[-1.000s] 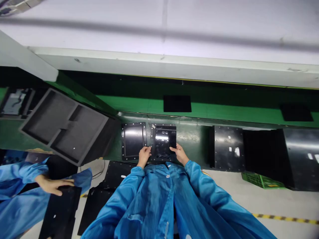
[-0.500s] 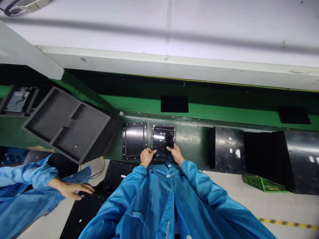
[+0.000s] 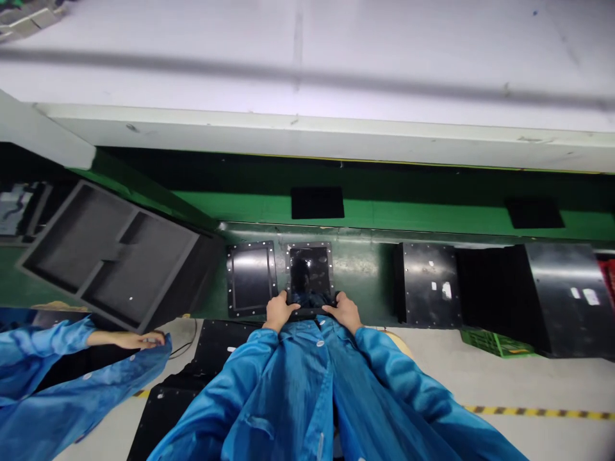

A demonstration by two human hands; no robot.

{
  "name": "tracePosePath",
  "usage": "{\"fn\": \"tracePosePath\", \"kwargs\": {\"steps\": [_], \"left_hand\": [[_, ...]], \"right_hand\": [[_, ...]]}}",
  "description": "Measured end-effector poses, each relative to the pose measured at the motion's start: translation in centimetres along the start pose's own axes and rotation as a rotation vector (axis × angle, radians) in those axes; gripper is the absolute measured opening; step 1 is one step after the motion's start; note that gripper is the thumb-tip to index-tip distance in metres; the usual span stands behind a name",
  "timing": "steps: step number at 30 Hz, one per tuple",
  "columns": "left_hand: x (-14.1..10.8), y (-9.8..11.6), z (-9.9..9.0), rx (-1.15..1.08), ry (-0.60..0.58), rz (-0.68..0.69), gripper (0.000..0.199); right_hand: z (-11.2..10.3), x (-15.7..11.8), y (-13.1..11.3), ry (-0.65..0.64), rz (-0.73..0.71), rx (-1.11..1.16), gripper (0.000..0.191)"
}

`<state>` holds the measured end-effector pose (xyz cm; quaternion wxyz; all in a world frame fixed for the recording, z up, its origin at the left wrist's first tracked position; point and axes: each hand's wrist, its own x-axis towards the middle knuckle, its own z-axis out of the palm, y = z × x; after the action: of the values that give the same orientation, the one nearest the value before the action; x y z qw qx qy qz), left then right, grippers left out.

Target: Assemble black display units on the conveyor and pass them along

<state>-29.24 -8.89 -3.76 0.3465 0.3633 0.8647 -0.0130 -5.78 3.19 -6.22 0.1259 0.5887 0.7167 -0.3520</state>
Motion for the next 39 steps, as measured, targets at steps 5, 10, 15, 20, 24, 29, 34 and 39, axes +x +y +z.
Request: {"fn": "tracePosePath", "kwargs": {"steps": [5,10,15,20,24,29,34,39], "left_hand": [[0.4,0.4,1.0,-0.056,-0.021,0.057,0.037],[0.3,1.0,0.8,-0.103,-0.084,0.068,0.033],[-0.4,1.8,1.0,-0.064,-0.075,0.003,0.039],[1.7,2.4,-1.2,-0.004,-0.110,-0.016,0.044],[7.5,4.8,-6.0,-0.159,0.218,0.079,0.040],[14.5,7.6,-9.9,-0.291,0.246,0.152,0.041],[15.9,7.7,-9.6,-0.328,0.210,0.061,0.034],[15.5,8.2,-9.6,-0.376,0.227,0.065,0.031]], "right_hand": [[-0.3,1.0,2.9,0.038,0.056,0.149,0.036],[-0.1,0.8,2.7,0.064,0.059,0.099,0.033],[0.4,0.2,2.8,0.051,0.070,0.095,0.031],[-3.0,3.9,1.9,0.011,0.015,0.078,0.034],[-8.5,10.5,-2.0,0.288,-0.172,0.293,0.035],[-11.7,16.9,-5.8,0.225,-0.370,0.348,0.041],[-11.7,18.6,-5.8,0.163,-0.333,0.204,0.036],[-11.7,18.3,-6.0,0.221,-0.362,0.146,0.040]]}}
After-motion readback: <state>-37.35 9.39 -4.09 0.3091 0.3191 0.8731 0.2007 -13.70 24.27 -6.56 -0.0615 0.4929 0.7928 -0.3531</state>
